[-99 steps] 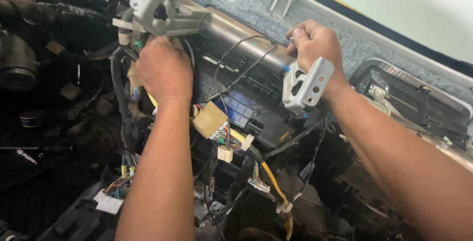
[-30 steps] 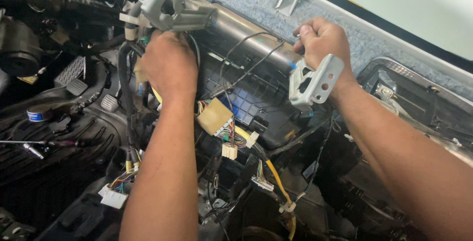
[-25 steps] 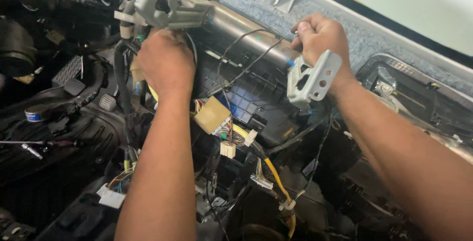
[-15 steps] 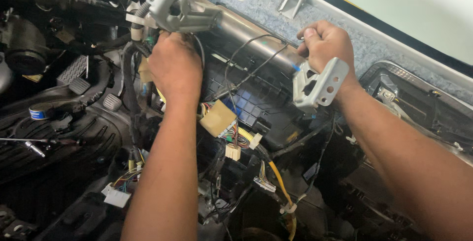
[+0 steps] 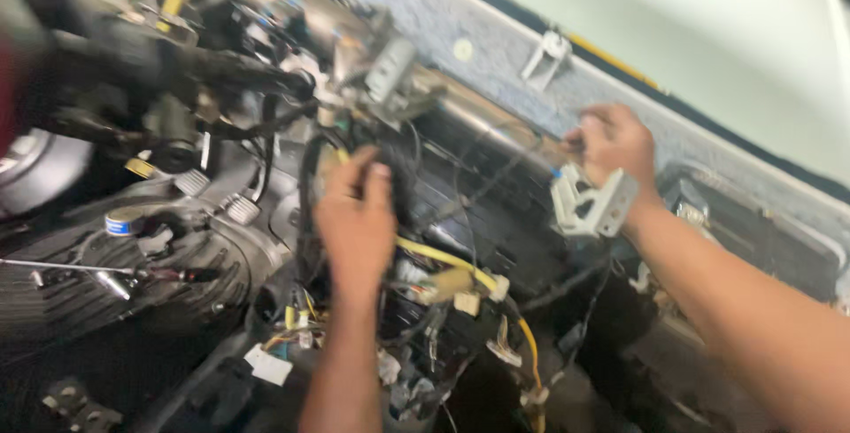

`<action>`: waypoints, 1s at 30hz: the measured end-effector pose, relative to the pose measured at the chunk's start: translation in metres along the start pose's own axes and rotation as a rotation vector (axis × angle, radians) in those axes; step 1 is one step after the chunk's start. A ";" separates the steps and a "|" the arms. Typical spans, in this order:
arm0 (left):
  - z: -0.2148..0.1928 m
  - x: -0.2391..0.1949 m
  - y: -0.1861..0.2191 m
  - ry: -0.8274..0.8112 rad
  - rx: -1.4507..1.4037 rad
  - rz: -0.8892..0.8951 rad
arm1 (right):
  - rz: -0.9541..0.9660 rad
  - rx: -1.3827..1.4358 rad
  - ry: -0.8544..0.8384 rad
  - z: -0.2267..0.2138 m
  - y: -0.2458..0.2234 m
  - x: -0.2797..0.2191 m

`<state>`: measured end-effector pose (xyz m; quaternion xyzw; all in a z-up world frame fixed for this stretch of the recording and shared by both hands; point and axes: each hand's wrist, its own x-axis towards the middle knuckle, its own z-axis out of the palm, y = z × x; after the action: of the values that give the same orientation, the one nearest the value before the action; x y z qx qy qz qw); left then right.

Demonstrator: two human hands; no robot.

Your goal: The person works inside a vehicle with the dashboard removed, manipulating wiring harnesses and connectors near the center console and steering column. They connect and disconnect electrical plugs, route cables, and adjust components within the exposed dashboard cavity.

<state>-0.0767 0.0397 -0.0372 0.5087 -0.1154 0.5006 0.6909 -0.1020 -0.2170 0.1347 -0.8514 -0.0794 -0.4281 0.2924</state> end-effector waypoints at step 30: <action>-0.021 -0.015 -0.028 0.092 -0.592 -0.709 | -0.824 -0.998 -0.470 0.153 -0.116 -0.067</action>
<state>-0.0687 0.0483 -0.0729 0.2747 -0.0413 0.2011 0.9393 -0.0842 -0.0278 0.0619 -0.8548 -0.2513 -0.2936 -0.3465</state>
